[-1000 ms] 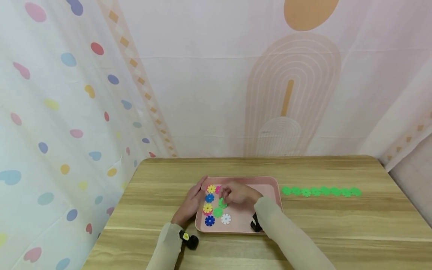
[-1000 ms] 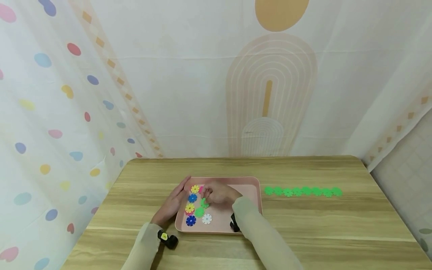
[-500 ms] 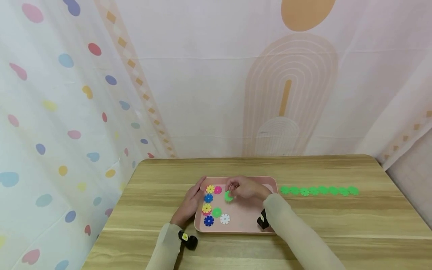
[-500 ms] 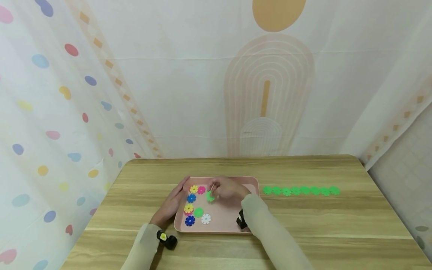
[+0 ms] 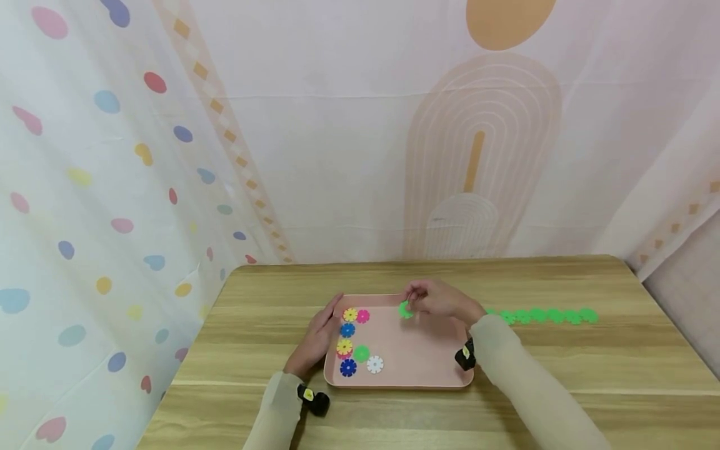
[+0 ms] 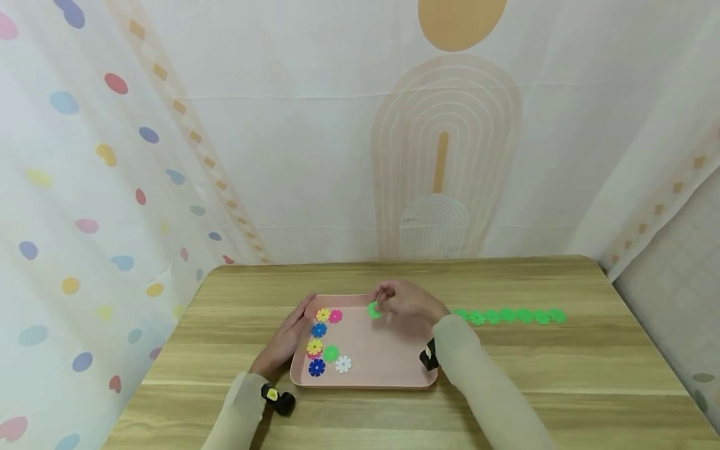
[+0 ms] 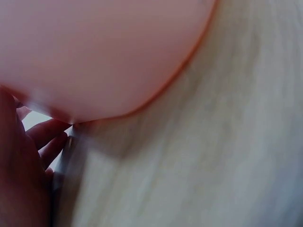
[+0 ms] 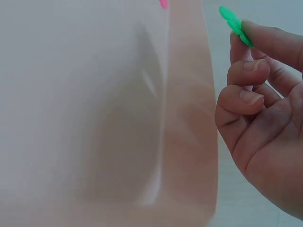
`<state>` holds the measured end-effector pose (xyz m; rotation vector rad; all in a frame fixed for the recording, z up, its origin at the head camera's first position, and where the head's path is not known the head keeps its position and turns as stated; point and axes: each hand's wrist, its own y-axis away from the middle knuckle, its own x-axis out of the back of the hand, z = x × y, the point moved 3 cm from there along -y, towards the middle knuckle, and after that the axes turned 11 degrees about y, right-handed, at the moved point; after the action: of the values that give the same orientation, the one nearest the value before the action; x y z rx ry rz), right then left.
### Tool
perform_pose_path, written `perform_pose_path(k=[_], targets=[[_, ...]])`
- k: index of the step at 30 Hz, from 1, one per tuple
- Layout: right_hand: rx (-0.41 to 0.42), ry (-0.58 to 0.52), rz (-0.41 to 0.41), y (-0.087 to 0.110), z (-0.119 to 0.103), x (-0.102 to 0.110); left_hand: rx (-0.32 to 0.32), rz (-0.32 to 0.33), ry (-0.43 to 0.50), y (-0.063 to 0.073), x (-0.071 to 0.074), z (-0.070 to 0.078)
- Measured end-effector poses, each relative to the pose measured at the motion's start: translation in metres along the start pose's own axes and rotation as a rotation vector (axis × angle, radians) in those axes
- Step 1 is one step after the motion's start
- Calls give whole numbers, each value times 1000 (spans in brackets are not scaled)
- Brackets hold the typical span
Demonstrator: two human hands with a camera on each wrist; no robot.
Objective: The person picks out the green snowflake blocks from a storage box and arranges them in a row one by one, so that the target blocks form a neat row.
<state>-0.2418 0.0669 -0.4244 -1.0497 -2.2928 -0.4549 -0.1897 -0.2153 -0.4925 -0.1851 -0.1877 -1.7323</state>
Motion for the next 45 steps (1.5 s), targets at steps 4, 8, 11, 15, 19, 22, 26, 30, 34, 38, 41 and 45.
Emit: perform_pose_path(k=[4,8,11,15,19,22,26,30,34,38,41,45], targets=[[-19,12,25,9,8,13,18,1,9,0,1,0],[-42,11,43,23,17,26,30,-18,3,-2,1,0],[-46,-8,46,34,23,35,27,-31,1,-4,1,1],[-71,-40,55,50,31,48,9,-20,2,-3,1,1],[-107,-52,81,70,40,62,-7,-11,8,-1,-1,-1],[-122,-40,110,86,48,72,-7,-11,28,1,-2,-1],[-152,-8,158,107,64,83,14,-10,46,2,-3,-2],[-195,1,189,128,83,91,31,-6,43,4,-3,-2],[-226,-5,225,149,95,99,38,-4,26,4,-3,-2],[-233,24,272,167,105,108,23,-4,19,3,-3,-3],[-243,59,308,181,113,115,0,-8,24,3,-3,-3],[-283,74,346,198,126,124,-16,-12,19,2,-4,-3]])
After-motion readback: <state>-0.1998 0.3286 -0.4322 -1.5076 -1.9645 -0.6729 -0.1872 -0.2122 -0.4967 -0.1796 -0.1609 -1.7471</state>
